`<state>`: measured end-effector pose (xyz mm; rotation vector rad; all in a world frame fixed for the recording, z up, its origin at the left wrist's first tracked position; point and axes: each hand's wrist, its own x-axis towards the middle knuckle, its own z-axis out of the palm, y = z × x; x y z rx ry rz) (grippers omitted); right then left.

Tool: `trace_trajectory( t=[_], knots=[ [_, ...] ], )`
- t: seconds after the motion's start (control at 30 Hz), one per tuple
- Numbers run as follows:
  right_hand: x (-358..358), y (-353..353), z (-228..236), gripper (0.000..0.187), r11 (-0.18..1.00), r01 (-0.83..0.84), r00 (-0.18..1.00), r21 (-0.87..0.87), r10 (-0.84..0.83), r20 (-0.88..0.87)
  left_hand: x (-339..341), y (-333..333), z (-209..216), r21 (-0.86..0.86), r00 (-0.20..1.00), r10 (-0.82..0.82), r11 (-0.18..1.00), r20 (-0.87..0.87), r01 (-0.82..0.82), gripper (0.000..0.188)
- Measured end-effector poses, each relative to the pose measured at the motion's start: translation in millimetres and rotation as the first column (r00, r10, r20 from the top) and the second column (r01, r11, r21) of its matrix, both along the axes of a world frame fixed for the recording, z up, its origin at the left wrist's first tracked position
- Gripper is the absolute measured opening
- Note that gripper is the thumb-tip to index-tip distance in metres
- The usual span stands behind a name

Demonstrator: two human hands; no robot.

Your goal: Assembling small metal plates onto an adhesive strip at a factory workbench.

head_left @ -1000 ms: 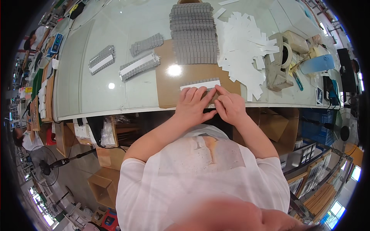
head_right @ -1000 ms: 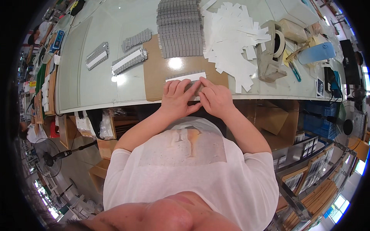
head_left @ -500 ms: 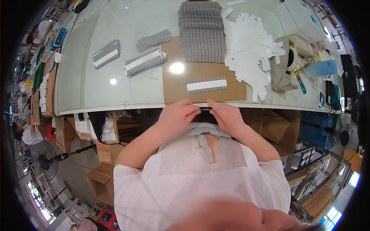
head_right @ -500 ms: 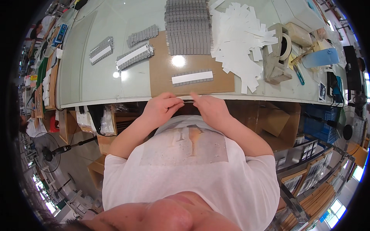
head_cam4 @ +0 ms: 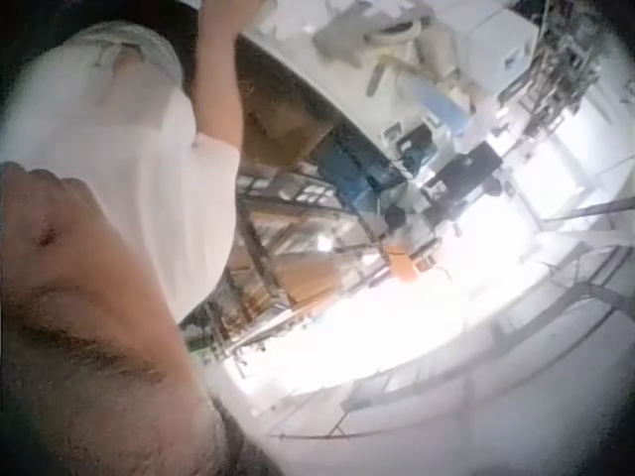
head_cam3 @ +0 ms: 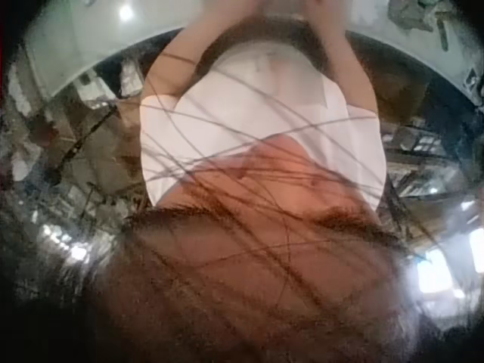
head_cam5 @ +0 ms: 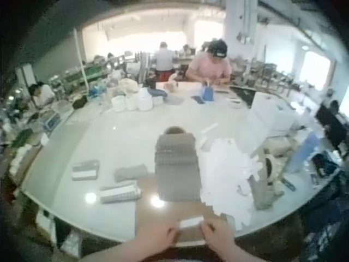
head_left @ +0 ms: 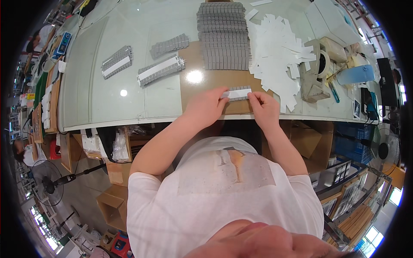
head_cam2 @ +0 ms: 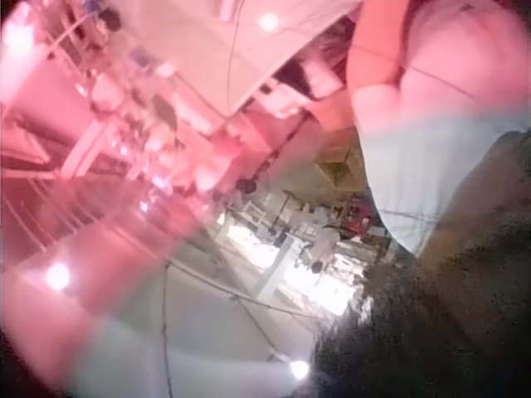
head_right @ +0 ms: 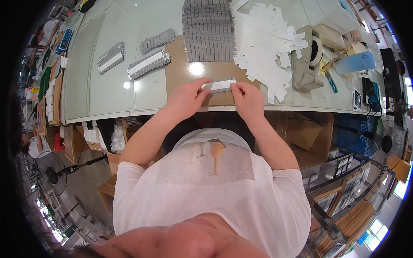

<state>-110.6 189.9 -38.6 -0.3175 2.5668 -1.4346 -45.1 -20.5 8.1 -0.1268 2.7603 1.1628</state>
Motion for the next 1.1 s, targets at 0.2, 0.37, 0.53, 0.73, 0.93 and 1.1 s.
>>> trace_trajectory(
  t=[0.2,0.37,0.53,0.73,0.93,1.1],
  knots=[
    [-0.6,-4.6,-3.6,0.023,0.994,0.054,0.995,0.093,-0.046,-0.083,-9.3,-2.4,0.9,-0.085,0.989,0.025,0.996,0.148,-0.012,0.026],
    [-0.7,-3.8,-10.9,0.023,0.989,0.052,0.978,0.14,-0.022,-0.21,-12.3,-2.9,-1.3,-0.119,0.986,0.038,0.993,0.165,-0.018,0.025],
    [-0.2,-2.7,-17.0,0.027,0.985,0.056,0.873,0.16,0.029,-0.487,-15.9,-3.9,-2.5,-0.129,0.982,0.064,0.991,0.177,-0.041,0.028],
    [15.4,9.2,-9.2,0.039,0.898,-0.131,0.675,0.419,0.391,-0.626,-17.5,-6.6,-3.0,-0.126,0.972,0.099,0.989,0.215,-0.073,0.032],
    [11.8,32.4,-15.1,0.039,0.925,-0.083,0.716,0.371,0.314,-0.623,-17.8,-10.7,-4.4,-0.074,0.957,0.12,0.992,0.263,-0.104,0.033],
    [9.9,30.3,-19.4,0.041,0.88,-0.042,0.668,0.474,0.377,-0.641,-5.0,-28.7,4.6,-0.153,0.958,0.127,0.984,0.257,-0.089,0.031]
  ],
)
